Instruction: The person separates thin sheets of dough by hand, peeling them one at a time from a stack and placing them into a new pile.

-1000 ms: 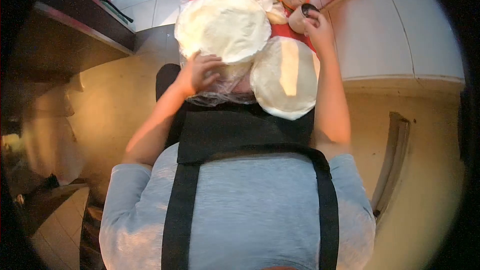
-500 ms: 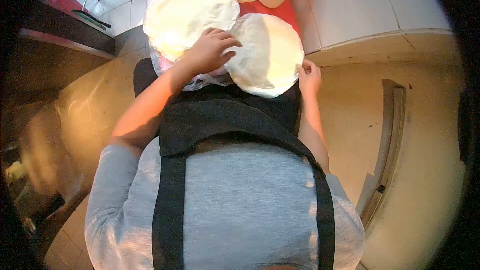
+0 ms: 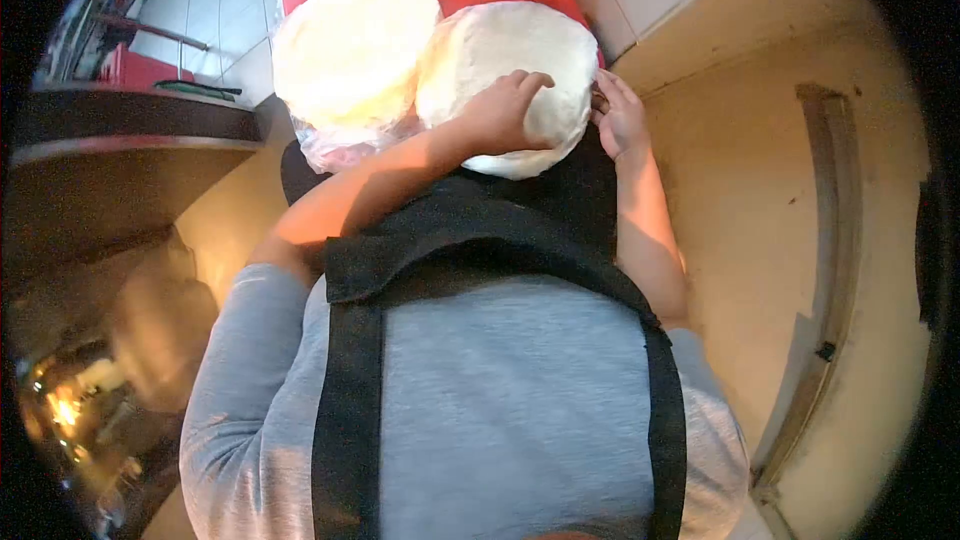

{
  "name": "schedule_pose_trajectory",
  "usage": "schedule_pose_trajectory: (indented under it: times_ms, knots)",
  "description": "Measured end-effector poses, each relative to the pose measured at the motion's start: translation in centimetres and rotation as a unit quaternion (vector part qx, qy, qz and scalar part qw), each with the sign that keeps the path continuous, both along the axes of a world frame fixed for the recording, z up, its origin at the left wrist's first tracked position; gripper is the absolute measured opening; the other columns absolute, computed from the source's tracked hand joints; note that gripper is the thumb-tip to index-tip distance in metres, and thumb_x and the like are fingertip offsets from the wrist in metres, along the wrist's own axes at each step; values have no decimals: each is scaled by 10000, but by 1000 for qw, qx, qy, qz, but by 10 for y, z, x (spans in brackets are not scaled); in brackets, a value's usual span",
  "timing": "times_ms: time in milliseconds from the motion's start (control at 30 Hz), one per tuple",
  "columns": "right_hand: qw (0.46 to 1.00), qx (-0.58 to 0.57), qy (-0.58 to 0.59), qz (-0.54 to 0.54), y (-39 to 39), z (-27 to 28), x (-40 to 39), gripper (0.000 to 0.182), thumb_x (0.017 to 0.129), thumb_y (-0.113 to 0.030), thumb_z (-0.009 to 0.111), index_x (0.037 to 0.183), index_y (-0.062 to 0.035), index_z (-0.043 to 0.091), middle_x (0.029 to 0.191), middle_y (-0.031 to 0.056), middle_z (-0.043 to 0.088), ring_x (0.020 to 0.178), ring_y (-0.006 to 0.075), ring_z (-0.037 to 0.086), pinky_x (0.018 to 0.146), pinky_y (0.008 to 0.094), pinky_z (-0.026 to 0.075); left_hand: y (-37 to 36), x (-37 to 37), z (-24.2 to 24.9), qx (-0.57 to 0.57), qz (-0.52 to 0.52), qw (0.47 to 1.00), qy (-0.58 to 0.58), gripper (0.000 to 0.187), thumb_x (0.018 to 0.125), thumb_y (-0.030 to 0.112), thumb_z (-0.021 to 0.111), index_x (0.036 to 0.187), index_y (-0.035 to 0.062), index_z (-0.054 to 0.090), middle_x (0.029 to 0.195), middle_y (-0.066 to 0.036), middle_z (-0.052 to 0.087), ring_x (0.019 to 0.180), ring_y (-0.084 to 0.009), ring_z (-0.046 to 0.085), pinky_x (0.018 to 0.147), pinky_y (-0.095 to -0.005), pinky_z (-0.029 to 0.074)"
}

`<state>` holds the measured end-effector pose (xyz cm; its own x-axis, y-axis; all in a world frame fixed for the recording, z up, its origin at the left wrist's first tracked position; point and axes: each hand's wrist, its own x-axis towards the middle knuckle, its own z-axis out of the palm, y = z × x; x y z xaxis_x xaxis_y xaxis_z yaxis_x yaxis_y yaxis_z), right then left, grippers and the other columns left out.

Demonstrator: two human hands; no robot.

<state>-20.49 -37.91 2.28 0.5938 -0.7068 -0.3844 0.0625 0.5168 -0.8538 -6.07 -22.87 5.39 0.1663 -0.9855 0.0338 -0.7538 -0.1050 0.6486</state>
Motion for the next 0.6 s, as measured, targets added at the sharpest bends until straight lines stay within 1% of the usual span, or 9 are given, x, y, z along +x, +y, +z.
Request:
schedule_pose_trajectory:
  times_ms: [100,200,233,333,367,467,500,567,600]
  knots:
    - [991,36,-125,25,14,-9,-8,317,910,-137,509,1199,-9,526,1148,91,574,1009,177,545,866,299,427,-13,-19,-2,7,23,998,-61,755,638,369,767,1243,119,391,1190,-188,474,1075,-403,474,922,-443,408]
    - [985,51,-159,48,21,-7,-3,324,911,-123,501,1204,14,518,1157,100,567,1034,185,537,908,303,418,-28,-23,-3,62,83,993,-61,731,646,349,760,1237,110,403,1185,-194,475,1066,-395,476,913,-448,411]
    - [987,33,-155,41,23,0,2,342,907,-106,498,1221,29,502,1153,108,568,1041,191,536,940,297,402,-32,-22,-7,31,93,992,-73,670,650,338,758,1187,87,446,1122,-187,516,997,-358,531,861,-430,445]
    - [991,-20,-121,53,14,2,12,339,896,-72,491,1217,34,509,1186,106,537,1085,199,512,959,299,390,-46,-3,-19,-5,109,992,59,570,657,325,737,1102,58,502,1012,-198,572,945,-337,558,828,-407,459]
    - [992,-64,-89,67,7,-6,15,313,885,-57,489,1185,3,556,1221,109,492,1110,192,488,960,300,386,-52,2,-24,4,146,982,120,478,694,306,715,1055,46,540,952,-167,606,907,-270,591,796,-358,469]
    - [978,-184,-33,93,3,0,17,288,876,-60,503,1144,-46,606,1208,109,472,1118,193,474,970,303,374,-67,15,-15,14,192,952,237,306,792,218,677,995,25,552,877,-80,613,780,-179,592,677,-315,498]
    - [977,-194,-25,88,4,-1,16,280,872,-76,515,1134,-55,614,1187,107,480,1110,193,479,967,300,374,-71,19,-13,29,190,951,243,193,822,156,649,934,18,573,811,-46,605,731,-143,579,643,-280,486]
    - [974,-214,-5,78,6,-3,13,266,865,-108,540,1113,-73,629,1144,103,497,1093,194,487,961,295,375,-74,23,-16,38,196,939,279,163,827,139,643,905,12,579,801,-47,606,717,-136,577,635,-266,480]
    - [955,-285,49,66,4,-9,10,265,857,-118,554,1107,-72,630,1134,101,502,1100,193,483,958,294,376,-76,25,-17,43,200,933,296,148,829,130,641,891,9,582,797,-48,606,710,-132,576,631,-259,477]
